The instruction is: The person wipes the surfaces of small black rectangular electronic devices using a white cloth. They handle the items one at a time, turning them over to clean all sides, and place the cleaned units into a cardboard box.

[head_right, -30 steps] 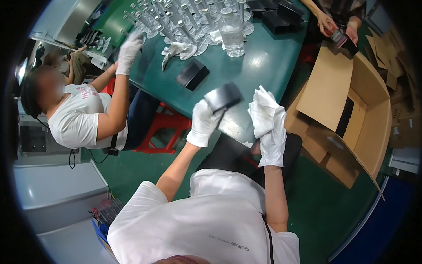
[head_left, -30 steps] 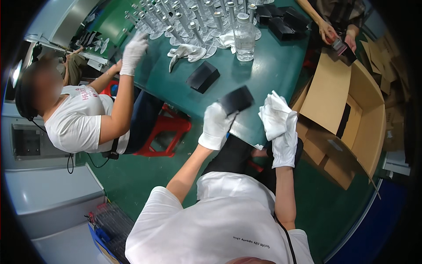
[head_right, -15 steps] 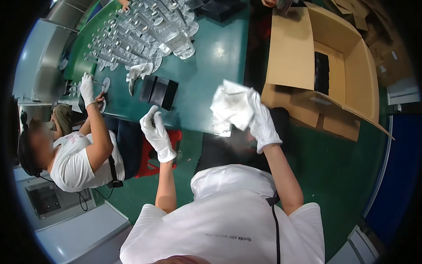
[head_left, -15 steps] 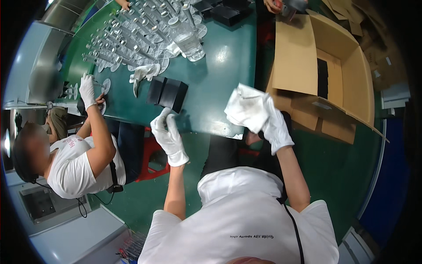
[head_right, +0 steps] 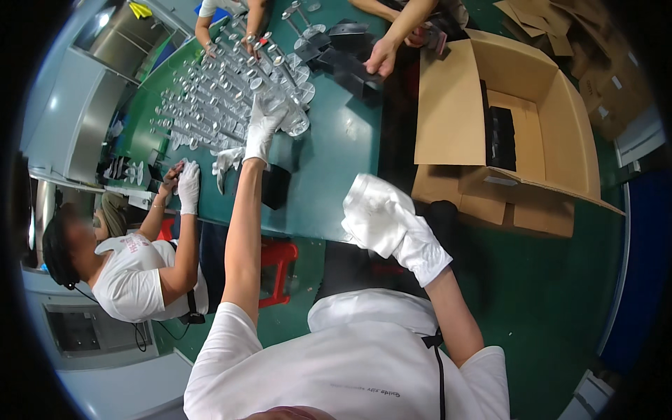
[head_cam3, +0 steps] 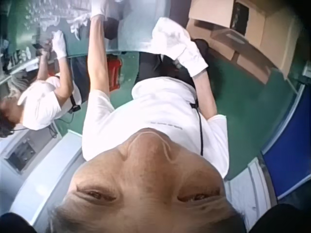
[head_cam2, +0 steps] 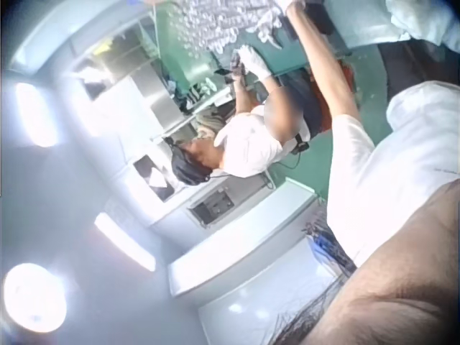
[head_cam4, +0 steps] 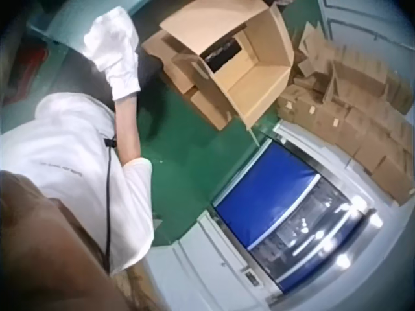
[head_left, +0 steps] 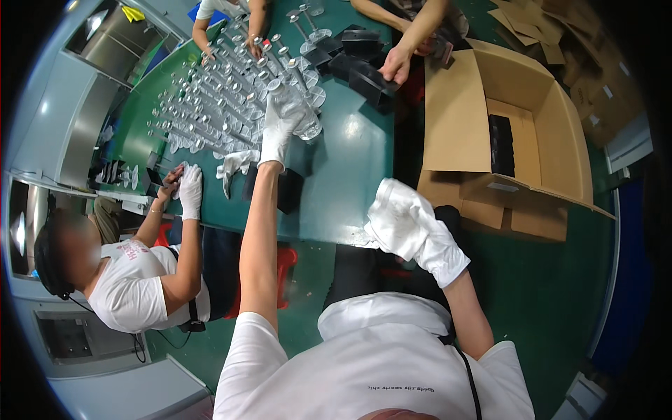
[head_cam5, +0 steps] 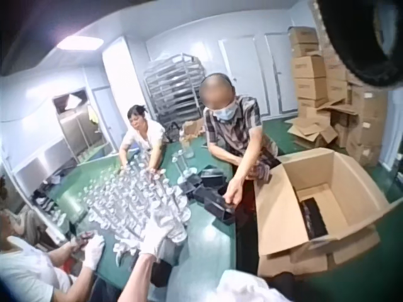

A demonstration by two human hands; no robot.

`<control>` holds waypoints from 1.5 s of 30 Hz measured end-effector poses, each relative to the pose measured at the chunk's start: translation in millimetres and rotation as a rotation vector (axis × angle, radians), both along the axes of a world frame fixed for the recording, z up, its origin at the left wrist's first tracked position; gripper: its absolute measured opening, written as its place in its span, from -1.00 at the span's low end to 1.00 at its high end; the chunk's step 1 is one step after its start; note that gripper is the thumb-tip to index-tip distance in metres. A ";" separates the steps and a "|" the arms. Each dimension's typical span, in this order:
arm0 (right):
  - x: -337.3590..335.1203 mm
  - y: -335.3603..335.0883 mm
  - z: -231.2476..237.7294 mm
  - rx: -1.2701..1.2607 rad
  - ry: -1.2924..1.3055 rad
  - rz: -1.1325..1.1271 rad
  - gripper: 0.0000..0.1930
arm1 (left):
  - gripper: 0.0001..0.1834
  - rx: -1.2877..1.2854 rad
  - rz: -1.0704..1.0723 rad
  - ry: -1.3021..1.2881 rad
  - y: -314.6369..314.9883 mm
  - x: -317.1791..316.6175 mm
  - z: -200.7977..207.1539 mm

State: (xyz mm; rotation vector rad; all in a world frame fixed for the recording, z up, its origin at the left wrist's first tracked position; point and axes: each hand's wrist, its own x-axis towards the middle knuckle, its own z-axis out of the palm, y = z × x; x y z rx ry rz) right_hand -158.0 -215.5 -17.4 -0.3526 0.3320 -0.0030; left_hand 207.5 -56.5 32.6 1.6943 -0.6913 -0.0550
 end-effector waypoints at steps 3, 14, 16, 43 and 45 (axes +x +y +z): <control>12.6 -8.4 13.3 0.148 0.019 -0.073 -0.44 | -0.41 0.091 -0.076 0.027 2.6 13.2 -3.6; 59.4 -23.3 19.3 -0.277 -0.232 -0.290 -0.33 | -0.18 0.299 -0.023 -0.700 -30.3 -124.6 10.3; 61.0 -24.4 24.8 -0.084 -0.276 -0.276 -0.23 | -0.19 0.472 -0.077 -0.814 -30.9 -140.2 20.0; 67.8 -18.0 18.4 0.077 -0.260 -0.125 -0.28 | -0.10 -0.232 0.151 0.011 -10.5 -96.6 -10.7; 63.1 -15.5 23.1 0.063 -0.266 -0.118 -0.28 | -0.07 -0.244 0.205 -0.046 -2.0 -78.4 -13.4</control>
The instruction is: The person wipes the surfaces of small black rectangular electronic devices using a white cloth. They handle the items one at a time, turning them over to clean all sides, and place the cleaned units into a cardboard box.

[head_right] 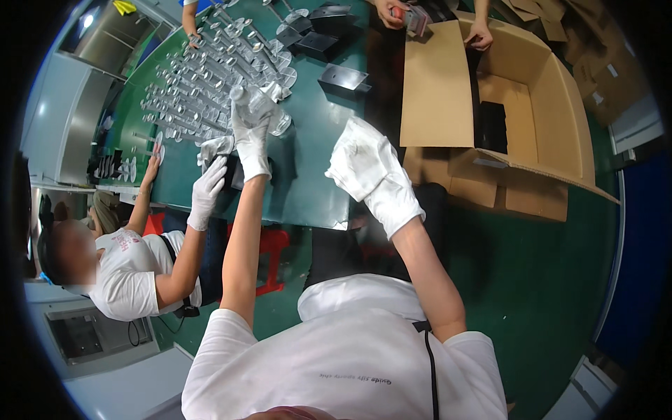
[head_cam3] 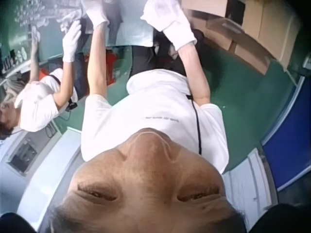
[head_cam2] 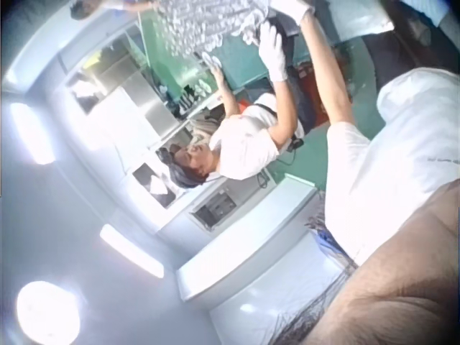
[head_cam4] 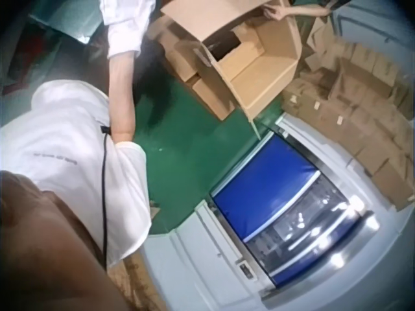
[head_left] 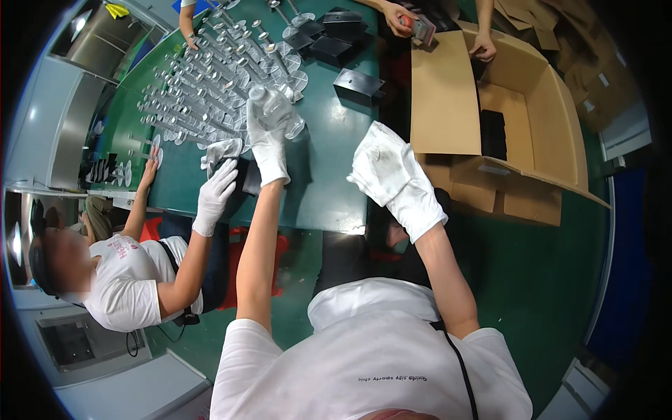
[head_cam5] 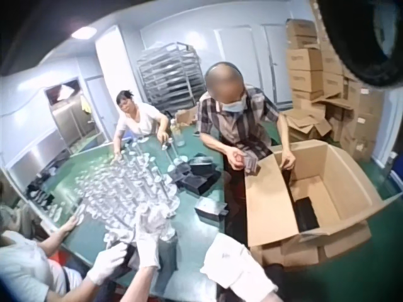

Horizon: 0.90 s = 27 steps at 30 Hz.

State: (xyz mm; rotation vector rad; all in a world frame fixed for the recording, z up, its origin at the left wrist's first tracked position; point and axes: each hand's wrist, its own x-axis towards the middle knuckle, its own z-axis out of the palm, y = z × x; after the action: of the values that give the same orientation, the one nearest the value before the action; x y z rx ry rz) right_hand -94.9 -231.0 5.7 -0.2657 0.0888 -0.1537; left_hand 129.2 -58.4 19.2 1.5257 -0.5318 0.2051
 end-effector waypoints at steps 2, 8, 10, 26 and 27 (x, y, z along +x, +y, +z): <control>0.2 2.5 -10.3 -0.405 0.031 -0.056 -0.25 | -0.07 0.003 0.104 0.018 8.1 12.2 -11.6; -18.1 -12.7 -24.8 0.103 0.095 -0.047 -0.21 | -0.54 -0.020 0.429 -0.018 -9.9 -82.9 10.5; -25.7 -23.1 -44.2 0.064 0.094 -0.083 -0.19 | -0.63 0.055 0.022 0.244 -39.9 -119.0 14.3; -46.9 -46.4 -22.6 -0.318 0.145 -0.299 -0.33 | -0.67 -1.015 -0.097 1.272 -178.6 -44.5 -49.3; -36.3 -47.1 -18.8 -0.392 0.135 -0.294 -0.36 | -0.69 -0.986 -0.068 1.246 -166.5 -44.4 -49.5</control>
State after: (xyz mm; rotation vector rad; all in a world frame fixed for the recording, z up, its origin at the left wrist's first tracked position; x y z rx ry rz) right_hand -131.2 -278.1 -13.2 -0.6552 0.2327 -0.4479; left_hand 84.7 -224.9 -30.3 0.4470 0.4884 -0.4786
